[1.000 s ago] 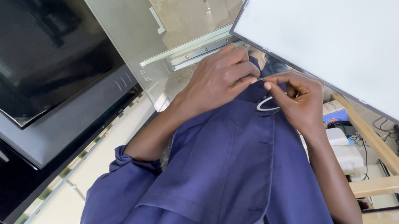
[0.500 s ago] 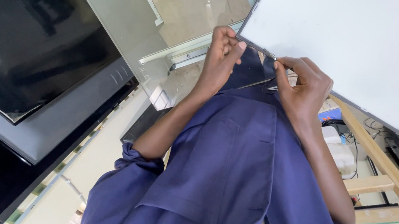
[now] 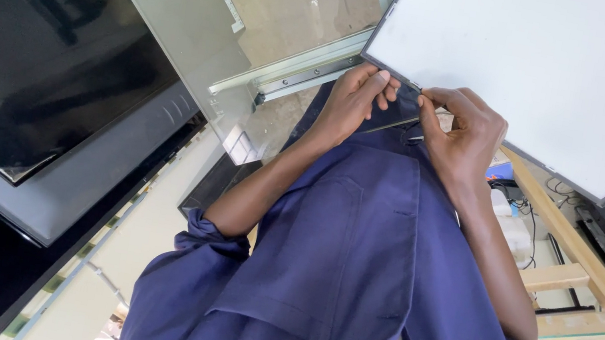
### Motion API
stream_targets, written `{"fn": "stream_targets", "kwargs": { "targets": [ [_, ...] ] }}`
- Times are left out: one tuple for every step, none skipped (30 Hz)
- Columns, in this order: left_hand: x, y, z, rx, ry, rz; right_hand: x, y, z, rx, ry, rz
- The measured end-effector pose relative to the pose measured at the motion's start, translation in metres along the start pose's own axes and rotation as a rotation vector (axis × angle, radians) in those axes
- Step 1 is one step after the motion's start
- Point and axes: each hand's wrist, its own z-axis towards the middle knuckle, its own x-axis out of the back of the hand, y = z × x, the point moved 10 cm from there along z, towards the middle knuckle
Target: The person applies a circular adhesive seal to the edge of a white rectangular panel, likely a TV screen, using both hands to smooth it down. They then use scissors to trim the excess seal material along the panel's edge.
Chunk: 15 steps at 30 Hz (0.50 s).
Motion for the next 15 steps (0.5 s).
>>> {"fn": "stream_targets", "kwargs": {
  "targets": [
    [0.0000, 0.0007, 0.0001, 0.001, -0.001, 0.000, -0.0001, 0.0004, 0.0001, -0.001, 0.000, 0.000],
    [0.0002, 0.0011, 0.0003, 0.005, 0.002, 0.006, -0.0005, 0.0009, 0.0002, -0.002, -0.003, -0.007],
    [0.0001, 0.0018, 0.0004, 0.008, 0.004, 0.012, -0.0005, 0.0013, 0.0004, -0.002, -0.006, -0.013],
    [-0.0006, 0.0042, 0.0000, 0.008, 0.004, 0.012, 0.0006, -0.0004, 0.0012, -0.002, -0.006, -0.013],
    [-0.0014, 0.0070, -0.0008, 0.001, 0.003, 0.004, 0.0009, -0.0024, 0.0014, -0.002, -0.012, -0.020],
    [-0.0020, 0.0097, -0.0016, -0.005, 0.001, -0.004, 0.0011, -0.0043, 0.0016, -0.001, -0.018, -0.027],
    [-0.0024, 0.0068, -0.0009, -0.005, 0.000, -0.005, 0.0012, -0.0041, 0.0016, -0.002, -0.018, -0.028],
    [-0.0028, 0.0048, -0.0002, -0.013, 0.000, -0.012, 0.0011, -0.0037, 0.0015, -0.005, -0.019, -0.031],
    [-0.0025, 0.0033, 0.0007, -0.023, 0.000, -0.018, 0.0007, -0.0036, 0.0020, -0.007, -0.021, -0.034],
    [-0.0027, 0.0041, 0.0011, -0.023, 0.001, -0.018, 0.0008, -0.0036, 0.0022, -0.007, -0.022, -0.034],
    [-0.0028, 0.0042, 0.0010, -0.018, 0.003, -0.021, 0.0008, -0.0038, 0.0019, -0.006, -0.024, -0.041],
    [-0.0029, 0.0043, 0.0009, -0.013, 0.006, -0.023, 0.0007, -0.0038, 0.0016, -0.004, -0.026, -0.049],
    [-0.0031, 0.0044, 0.0015, -0.014, 0.005, -0.023, 0.0003, -0.0029, 0.0013, -0.004, -0.025, -0.049],
    [-0.0029, 0.0046, 0.0022, -0.015, 0.009, -0.021, -0.0002, -0.0018, 0.0011, -0.005, -0.026, -0.069],
    [-0.0030, 0.0046, 0.0021, -0.015, 0.011, -0.019, -0.0006, -0.0010, 0.0001, -0.006, -0.027, -0.089]
  ]
}}
